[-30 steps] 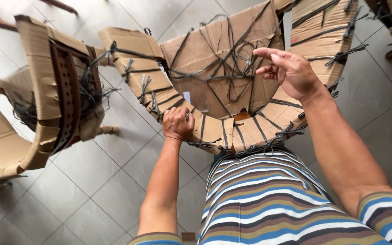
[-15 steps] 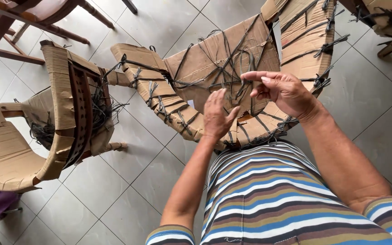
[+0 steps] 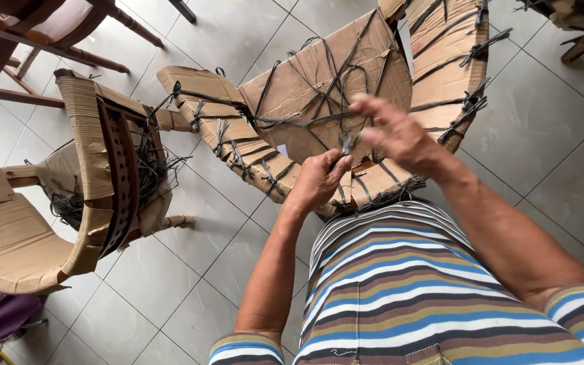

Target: Securing cardboard padding to a curved furniture frame using plastic ties and a small hook tool.

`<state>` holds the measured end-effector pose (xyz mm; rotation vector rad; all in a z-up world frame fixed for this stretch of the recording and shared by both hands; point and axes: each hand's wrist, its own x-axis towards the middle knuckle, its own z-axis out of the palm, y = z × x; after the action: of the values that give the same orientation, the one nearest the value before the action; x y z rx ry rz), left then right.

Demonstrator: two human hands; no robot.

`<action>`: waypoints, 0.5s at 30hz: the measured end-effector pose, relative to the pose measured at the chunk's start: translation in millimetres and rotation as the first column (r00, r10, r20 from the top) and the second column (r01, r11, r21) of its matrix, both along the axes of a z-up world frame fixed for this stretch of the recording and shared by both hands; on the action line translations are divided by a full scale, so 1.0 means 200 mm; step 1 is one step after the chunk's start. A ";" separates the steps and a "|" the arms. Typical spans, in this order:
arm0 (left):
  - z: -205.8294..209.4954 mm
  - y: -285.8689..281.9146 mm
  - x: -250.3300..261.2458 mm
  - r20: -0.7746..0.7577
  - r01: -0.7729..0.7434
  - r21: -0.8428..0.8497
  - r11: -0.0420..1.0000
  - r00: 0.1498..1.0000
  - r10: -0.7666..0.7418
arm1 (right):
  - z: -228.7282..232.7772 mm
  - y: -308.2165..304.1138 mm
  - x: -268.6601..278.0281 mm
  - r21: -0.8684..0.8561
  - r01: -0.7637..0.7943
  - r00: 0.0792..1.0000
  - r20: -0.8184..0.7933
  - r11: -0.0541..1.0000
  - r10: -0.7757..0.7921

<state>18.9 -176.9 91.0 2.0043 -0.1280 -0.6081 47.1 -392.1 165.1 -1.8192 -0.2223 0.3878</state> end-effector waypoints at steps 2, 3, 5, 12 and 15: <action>0.13 -0.01 0.03 0.031 0.031 -0.054 0.998 0.999 -0.029 | 0.10 0.10 0.00 -0.064 -0.138 0.989 -0.063 0.988 0.134; 0.20 -0.02 0.04 0.063 0.058 -0.108 0.992 0.997 -0.051 | 0.14 0.15 0.00 -0.118 -0.283 0.954 -0.134 0.952 0.267; 0.20 0.07 0.09 0.037 -0.039 -0.176 0.984 0.998 0.047 | 0.03 0.09 -0.02 -0.069 -0.269 0.939 -0.240 0.961 0.246; 0.28 0.47 0.08 -0.197 -0.666 -0.452 0.593 0.723 0.662 | -0.18 -0.32 -0.09 -0.044 -0.037 0.938 -0.345 0.998 0.019; 0.14 0.64 0.04 -0.253 -0.700 -0.526 0.482 0.670 0.698 | -0.20 -0.48 -0.15 -0.044 0.092 0.944 -0.315 0.995 -0.101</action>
<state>27.7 -48.2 119.3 1.2534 0.4631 0.0006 17.8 -487.8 124.3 -1.7590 0.0970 0.6092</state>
